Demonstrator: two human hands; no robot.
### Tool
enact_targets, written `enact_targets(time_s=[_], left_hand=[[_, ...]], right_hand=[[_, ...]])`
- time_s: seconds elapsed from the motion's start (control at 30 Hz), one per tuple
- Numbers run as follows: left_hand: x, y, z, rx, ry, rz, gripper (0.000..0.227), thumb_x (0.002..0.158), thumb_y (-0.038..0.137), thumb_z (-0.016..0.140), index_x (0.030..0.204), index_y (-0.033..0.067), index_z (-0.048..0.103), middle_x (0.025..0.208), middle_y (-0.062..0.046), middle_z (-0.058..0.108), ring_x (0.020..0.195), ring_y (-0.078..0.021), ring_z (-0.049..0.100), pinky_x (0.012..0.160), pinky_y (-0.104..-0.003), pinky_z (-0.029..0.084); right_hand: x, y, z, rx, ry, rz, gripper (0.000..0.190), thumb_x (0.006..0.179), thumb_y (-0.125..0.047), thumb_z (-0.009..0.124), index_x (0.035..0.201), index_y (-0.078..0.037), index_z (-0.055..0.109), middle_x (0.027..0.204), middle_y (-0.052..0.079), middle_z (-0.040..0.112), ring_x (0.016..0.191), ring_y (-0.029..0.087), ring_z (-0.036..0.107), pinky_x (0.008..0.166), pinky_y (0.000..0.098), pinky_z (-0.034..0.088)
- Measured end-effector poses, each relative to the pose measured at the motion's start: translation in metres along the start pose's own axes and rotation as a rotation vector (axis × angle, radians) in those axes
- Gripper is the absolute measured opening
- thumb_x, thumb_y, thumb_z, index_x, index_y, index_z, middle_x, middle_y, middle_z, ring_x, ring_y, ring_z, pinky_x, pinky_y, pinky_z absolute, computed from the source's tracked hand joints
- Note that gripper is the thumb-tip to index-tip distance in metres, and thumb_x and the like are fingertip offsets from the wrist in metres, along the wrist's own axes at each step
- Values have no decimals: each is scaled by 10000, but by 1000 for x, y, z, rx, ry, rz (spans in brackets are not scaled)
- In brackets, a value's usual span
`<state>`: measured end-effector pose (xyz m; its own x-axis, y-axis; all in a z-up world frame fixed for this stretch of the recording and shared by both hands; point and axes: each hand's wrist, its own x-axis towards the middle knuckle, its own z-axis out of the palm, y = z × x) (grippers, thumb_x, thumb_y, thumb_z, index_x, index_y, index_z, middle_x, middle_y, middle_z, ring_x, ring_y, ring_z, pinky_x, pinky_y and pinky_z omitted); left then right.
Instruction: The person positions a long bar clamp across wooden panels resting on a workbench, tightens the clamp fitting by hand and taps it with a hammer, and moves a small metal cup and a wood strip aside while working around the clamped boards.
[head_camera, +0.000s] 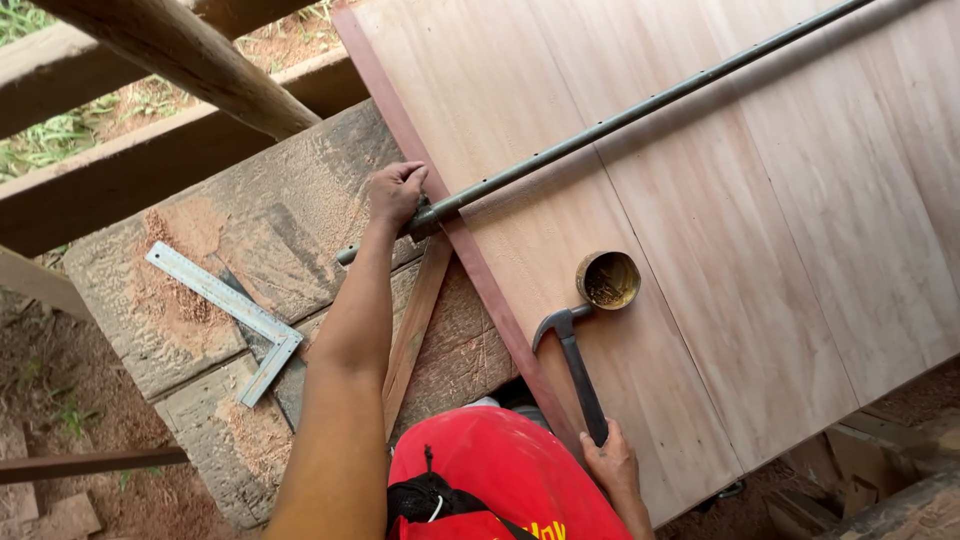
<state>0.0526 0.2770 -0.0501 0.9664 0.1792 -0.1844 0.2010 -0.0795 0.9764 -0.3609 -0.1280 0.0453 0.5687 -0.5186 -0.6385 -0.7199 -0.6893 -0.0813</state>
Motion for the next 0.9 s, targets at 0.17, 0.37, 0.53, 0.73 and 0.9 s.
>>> enact_targets(time_s=[0.17, 0.37, 0.53, 0.73, 0.9], left_hand=[[6, 1, 0, 108, -21, 57, 156, 929, 173, 729, 1034, 93, 813, 954, -42, 784, 800, -139, 735, 709, -273, 589], [1, 8, 2, 177, -39, 90, 130, 944, 149, 704, 1020, 62, 765, 910, -69, 775, 790, -156, 717, 729, -296, 573], [0, 4, 3, 159, -52, 114, 115, 964, 153, 684, 1008, 60, 736, 943, -80, 756, 815, -172, 697, 743, -319, 591], [0, 21, 1, 385, -37, 237, 91, 980, 116, 673, 1014, 36, 701, 987, -138, 723, 884, -277, 704, 800, -391, 572], [-7, 29, -3, 458, -46, 243, 83, 992, 108, 656, 1038, 44, 683, 1019, -142, 725, 915, -301, 708, 826, -404, 571]], right_hand=[[-1, 6, 3, -17, 156, -187, 664, 822, -336, 726, 1396, -71, 524, 1210, 275, 677, 1128, 456, 647, 918, 506, 536], [2, -3, 10, -15, 227, -253, 631, 807, -214, 690, 1396, -52, 531, 1209, 271, 666, 1090, 449, 654, 892, 500, 539], [-12, -36, 0, 79, 184, -87, 491, 827, -323, 775, 1216, -54, 641, 1017, 214, 760, 940, 393, 737, 782, 477, 575], [-8, -81, -12, 326, -71, -204, 393, 841, -270, 755, 1135, -20, 678, 835, 228, 771, 751, 381, 793, 677, 410, 597], [-8, -143, -38, 393, 62, -703, 402, 891, -214, 718, 1208, 15, 624, 908, 241, 744, 853, 381, 773, 672, 411, 601]])
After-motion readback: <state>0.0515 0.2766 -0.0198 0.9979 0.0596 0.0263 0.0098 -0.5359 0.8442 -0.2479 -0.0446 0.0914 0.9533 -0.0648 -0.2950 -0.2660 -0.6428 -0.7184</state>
